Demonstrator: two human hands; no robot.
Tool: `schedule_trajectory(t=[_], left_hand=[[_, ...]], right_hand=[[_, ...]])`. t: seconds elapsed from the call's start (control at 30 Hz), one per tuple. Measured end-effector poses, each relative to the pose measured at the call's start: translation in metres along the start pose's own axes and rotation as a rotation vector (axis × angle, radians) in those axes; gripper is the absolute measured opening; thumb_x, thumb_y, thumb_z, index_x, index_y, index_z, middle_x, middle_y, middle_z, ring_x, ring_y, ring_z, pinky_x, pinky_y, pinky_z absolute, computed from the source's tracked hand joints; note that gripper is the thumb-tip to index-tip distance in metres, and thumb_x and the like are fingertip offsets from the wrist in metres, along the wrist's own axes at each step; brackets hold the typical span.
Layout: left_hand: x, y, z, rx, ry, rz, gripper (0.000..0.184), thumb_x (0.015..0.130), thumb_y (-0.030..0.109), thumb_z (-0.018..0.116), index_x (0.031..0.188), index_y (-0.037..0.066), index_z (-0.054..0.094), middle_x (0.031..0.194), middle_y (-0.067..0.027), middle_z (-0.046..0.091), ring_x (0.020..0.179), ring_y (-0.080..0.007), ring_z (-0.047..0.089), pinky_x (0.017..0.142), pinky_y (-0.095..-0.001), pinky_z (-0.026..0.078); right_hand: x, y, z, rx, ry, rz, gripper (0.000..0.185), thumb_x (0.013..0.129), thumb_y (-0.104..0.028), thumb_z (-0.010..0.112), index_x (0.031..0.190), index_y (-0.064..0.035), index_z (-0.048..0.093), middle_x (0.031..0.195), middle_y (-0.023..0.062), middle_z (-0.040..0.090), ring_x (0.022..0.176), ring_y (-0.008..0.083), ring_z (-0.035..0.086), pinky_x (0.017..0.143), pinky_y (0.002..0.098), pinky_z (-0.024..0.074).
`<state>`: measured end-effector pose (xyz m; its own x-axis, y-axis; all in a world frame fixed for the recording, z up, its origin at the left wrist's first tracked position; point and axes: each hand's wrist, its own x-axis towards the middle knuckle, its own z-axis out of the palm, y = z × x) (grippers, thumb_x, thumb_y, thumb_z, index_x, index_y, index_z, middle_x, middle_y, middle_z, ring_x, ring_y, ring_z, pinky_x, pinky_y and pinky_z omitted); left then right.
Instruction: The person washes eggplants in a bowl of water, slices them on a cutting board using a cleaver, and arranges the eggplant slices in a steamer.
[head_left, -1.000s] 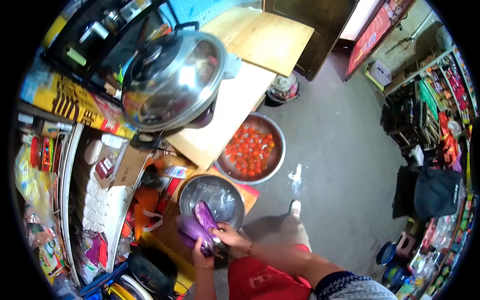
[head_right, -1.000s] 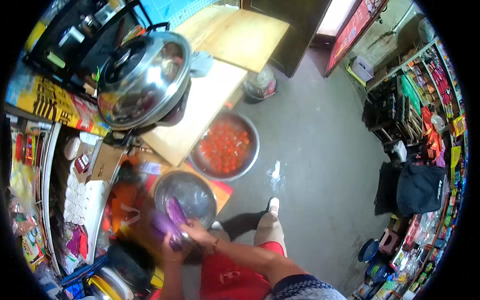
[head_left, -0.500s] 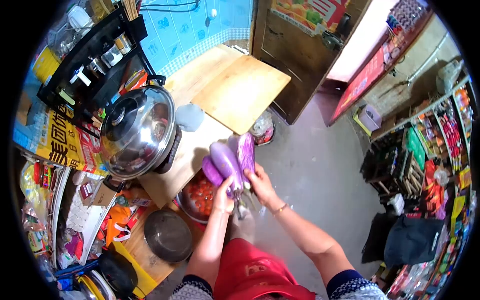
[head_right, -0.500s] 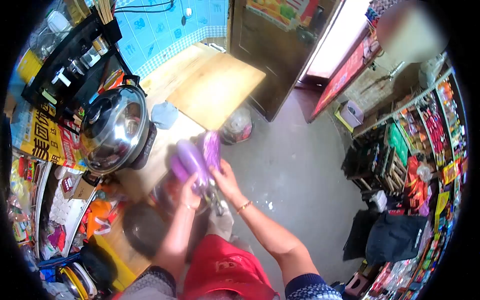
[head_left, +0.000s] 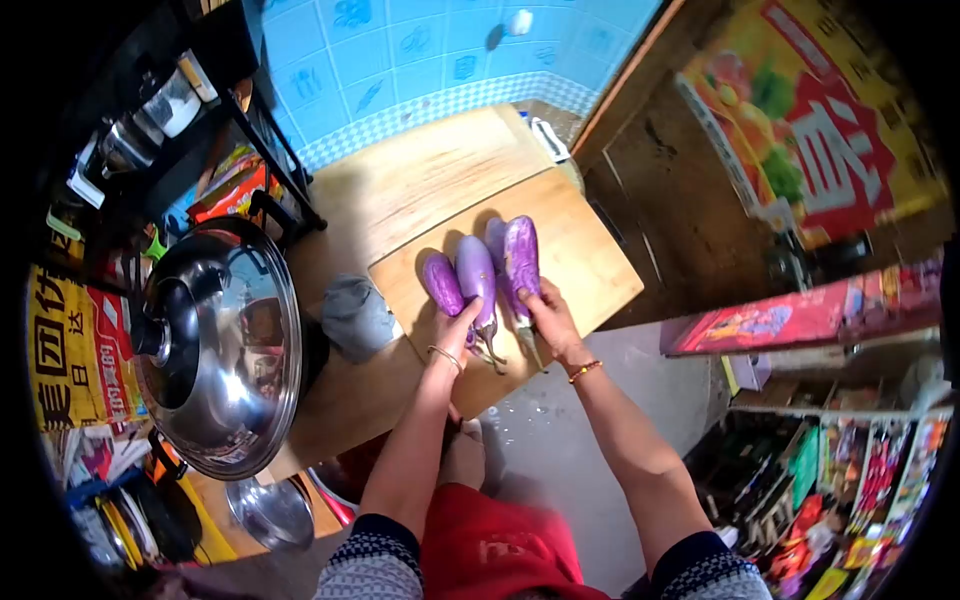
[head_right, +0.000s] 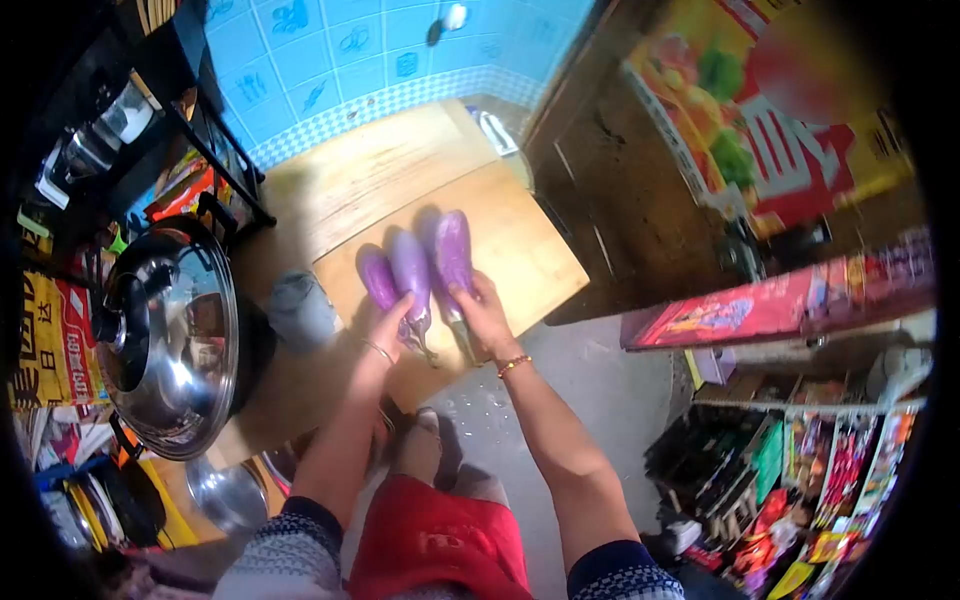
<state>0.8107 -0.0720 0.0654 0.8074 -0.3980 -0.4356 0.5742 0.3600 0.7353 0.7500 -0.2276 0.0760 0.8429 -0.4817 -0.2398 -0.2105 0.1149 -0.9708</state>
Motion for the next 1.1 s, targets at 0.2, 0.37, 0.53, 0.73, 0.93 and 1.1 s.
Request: schedule_trajectory(t=[0.2, 0.37, 0.53, 0.73, 0.93, 1.1], left_hand=[[0.007, 0.002, -0.004, 0.802, 0.428, 0.403, 0.078, 0.082, 0.029, 0.061, 0.136, -0.003, 0.016, 0.121, -0.0293, 0.044, 0.104, -0.0457, 0.049, 0.089, -0.0433, 0.041], [0.021, -0.029, 0.027, 0.897, 0.565, 0.298, 0.077, 0.083, 0.026, 0.057, 0.137, -0.006, 0.012, 0.13, -0.0329, 0.031, 0.119, -0.045, 0.035, 0.099, -0.0447, 0.031], [0.008, -0.018, 0.033, 1.201, 0.822, 0.221, 0.076, 0.084, 0.039, 0.054, 0.135, -0.006, 0.022, 0.127, -0.0274, 0.038, 0.113, -0.04, 0.041, 0.097, -0.0447, 0.033], [-0.046, -0.032, 0.013, 1.002, 0.713, 0.304, 0.072, 0.083, 0.036, 0.055, 0.134, -0.005, 0.026, 0.13, -0.0254, 0.038, 0.118, -0.0393, 0.038, 0.1, -0.0433, 0.032], [-0.077, -0.094, -0.014, 0.938, 0.695, 0.74, 0.051, 0.08, 0.022, 0.058, 0.122, -0.004, 0.042, 0.128, -0.0206, 0.04, 0.121, -0.0325, 0.038, 0.101, -0.0368, 0.033], [-0.175, -0.198, -0.075, 0.902, 0.817, 1.041, 0.021, 0.077, 0.008, 0.056, 0.097, 0.001, 0.058, 0.109, -0.0135, 0.055, 0.102, -0.0278, 0.053, 0.089, -0.0394, 0.043]], right_hand=[[0.065, -0.026, -0.039, -0.045, 0.027, 0.257, 0.038, 0.087, -0.025, 0.055, 0.112, 0.003, 0.048, 0.088, 0.0085, 0.058, 0.078, 0.0136, 0.054, 0.063, 0.026, 0.0468], [0.107, -0.003, -0.059, -0.463, -0.251, 0.105, 0.033, 0.09, -0.02, 0.053, 0.116, -0.0002, 0.048, 0.086, 0.0037, 0.057, 0.072, 0.0093, 0.052, 0.064, 0.0243, 0.0451], [0.142, 0.0, -0.074, -0.915, -0.417, -0.249, 0.03, 0.088, -0.017, 0.055, 0.111, 0.0028, 0.05, 0.086, 0.0074, 0.054, 0.071, 0.0124, 0.052, 0.062, 0.026, 0.0445], [0.039, -0.068, -0.074, -0.966, -0.531, -0.71, 0.017, 0.085, -0.004, 0.055, 0.102, -0.0001, 0.057, 0.077, 0.0071, 0.049, 0.067, 0.0159, 0.048, 0.062, 0.0257, 0.0418], [-0.088, 0.054, -0.045, -1.017, -1.387, -0.555, 0.021, 0.079, -0.003, 0.054, 0.1, -0.003, 0.058, 0.088, 0.0184, 0.057, 0.086, 0.0323, 0.057, 0.074, 0.0383, 0.0453], [-0.024, 0.256, -0.042, -1.145, -1.427, -0.316, 0.041, 0.087, -0.013, 0.049, 0.127, -0.0065, 0.041, 0.126, 0.0098, 0.046, 0.115, 0.022, 0.045, 0.093, 0.0316, 0.04]])
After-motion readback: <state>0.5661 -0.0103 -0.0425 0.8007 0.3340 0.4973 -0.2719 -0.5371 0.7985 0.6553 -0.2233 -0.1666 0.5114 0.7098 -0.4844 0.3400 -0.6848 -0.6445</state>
